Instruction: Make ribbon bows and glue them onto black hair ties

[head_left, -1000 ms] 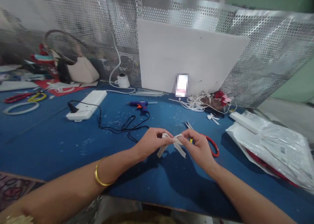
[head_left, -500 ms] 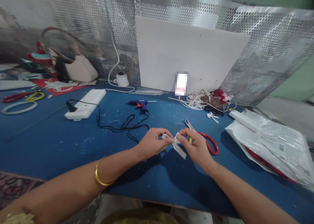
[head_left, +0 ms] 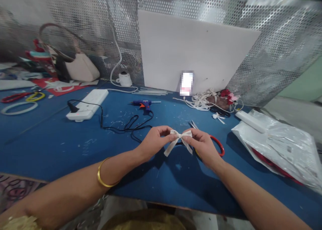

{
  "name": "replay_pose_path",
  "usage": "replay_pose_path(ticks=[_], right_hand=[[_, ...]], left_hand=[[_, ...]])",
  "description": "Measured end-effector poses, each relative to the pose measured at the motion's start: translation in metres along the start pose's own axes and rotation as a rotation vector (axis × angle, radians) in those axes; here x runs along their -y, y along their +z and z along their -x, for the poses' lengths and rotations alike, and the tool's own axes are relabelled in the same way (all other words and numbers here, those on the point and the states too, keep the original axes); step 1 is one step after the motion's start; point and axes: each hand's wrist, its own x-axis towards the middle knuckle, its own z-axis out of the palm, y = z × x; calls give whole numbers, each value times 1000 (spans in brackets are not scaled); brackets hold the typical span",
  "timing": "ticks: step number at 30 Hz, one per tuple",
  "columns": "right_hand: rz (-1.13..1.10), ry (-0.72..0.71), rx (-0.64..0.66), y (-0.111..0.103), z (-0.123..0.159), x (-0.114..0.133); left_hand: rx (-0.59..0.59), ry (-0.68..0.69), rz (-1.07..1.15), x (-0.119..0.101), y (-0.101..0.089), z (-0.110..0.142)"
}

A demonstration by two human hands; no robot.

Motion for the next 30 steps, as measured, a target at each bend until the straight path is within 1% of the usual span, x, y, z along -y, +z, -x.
replay_pose_path(ticks=[9, 13, 17, 19, 22, 24, 27, 29, 30], right_hand=[[23, 34, -13, 4, 3, 5], [-91, 53, -55, 2, 2, 4], [-217, 16, -145, -1, -2, 1], [-200, 0, -130, -1, -2, 0], [-134, -52, -79, -1, -2, 1], [-118, -81, -126, -3, -3, 3], [-152, -74, -244, -10, -7, 5], [-158, -78, -279, -14, -9, 6], [-140, -84, -272, -16, -10, 6]], left_hand=[[26, 16, -110, -1, 2, 1], [80, -43, 11, -2, 3, 0], [131, -92, 153, -1, 5, -1], [121, -93, 189, 1, 5, -2], [58, -84, 214, 3, 6, -4], [7, -65, 219, 4, 5, -5], [-35, -56, 227, 4, 3, -6], [-43, -56, 230, 5, 3, -6], [-46, -52, 234, 5, 2, -6]])
